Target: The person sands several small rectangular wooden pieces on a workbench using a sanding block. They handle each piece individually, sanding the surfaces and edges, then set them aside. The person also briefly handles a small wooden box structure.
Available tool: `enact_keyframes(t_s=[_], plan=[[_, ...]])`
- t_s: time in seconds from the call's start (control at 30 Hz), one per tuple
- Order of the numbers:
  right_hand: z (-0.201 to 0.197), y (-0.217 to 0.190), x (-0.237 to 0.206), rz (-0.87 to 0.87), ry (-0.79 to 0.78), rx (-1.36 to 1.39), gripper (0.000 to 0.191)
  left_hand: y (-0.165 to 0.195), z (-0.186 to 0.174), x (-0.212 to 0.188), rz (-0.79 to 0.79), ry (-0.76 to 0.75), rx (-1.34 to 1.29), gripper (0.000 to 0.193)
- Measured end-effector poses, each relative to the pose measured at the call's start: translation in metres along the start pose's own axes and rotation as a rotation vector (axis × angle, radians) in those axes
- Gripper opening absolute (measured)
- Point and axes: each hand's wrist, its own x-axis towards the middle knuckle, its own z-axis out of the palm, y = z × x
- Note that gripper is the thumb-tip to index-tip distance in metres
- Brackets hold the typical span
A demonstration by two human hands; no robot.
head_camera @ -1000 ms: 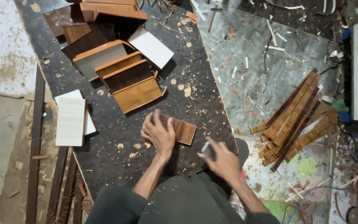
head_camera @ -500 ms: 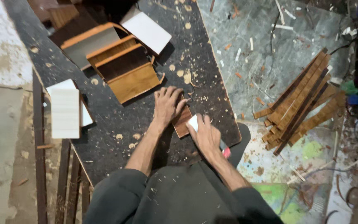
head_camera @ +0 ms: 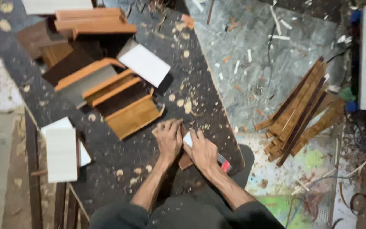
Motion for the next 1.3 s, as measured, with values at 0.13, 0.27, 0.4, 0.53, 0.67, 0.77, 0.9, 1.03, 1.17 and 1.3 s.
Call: enact_keyframes(t_s=[0.13, 0.27, 0.4, 0.53, 0.67, 0.77, 0.9, 1.03, 1.17, 1.3], plan=[[-0.024, 0.004, 0.07, -0.283, 0.004, -0.006, 0.053, -0.001, 0.001, 0.017, 0.04, -0.054, 0.053, 0.024], [-0.065, 0.006, 0.11, -0.756, -0.146, -0.043, 0.053, 0.007, -0.006, 0.018, -0.014, 0.025, 0.079, 0.028], [-0.049, 0.009, 0.064, -0.6, -0.075, -0.078, 0.06, 0.013, -0.027, -0.011, -0.031, 0.209, 0.082, 0.034], [-0.02, 0.001, -0.007, -0.351, 0.009, 0.04, 0.059, 0.009, -0.048, -0.023, -0.226, -0.04, 0.042, 0.018], [0.001, -0.009, -0.03, -0.091, 0.022, -0.026, 0.056, -0.002, -0.048, -0.014, -0.028, -0.048, 0.007, 0.019], [0.007, -0.013, -0.018, -0.008, -0.047, -0.023, 0.053, -0.005, -0.042, -0.015, 0.082, 0.027, 0.087, 0.034], [0.007, -0.012, 0.014, -0.147, -0.067, -0.026, 0.049, -0.007, -0.041, -0.02, 0.064, -0.005, 0.058, 0.03], [0.0, -0.011, 0.036, -0.369, -0.037, -0.066, 0.047, -0.016, -0.057, -0.012, 0.17, -0.099, -0.017, 0.029], [-0.003, -0.015, 0.006, -0.404, 0.006, 0.001, 0.056, -0.032, -0.076, -0.011, 0.537, -0.399, -0.023, 0.031], [-0.008, -0.018, -0.005, -0.371, -0.077, -0.05, 0.055, -0.05, -0.069, -0.023, 0.618, -0.449, 0.146, 0.039]])
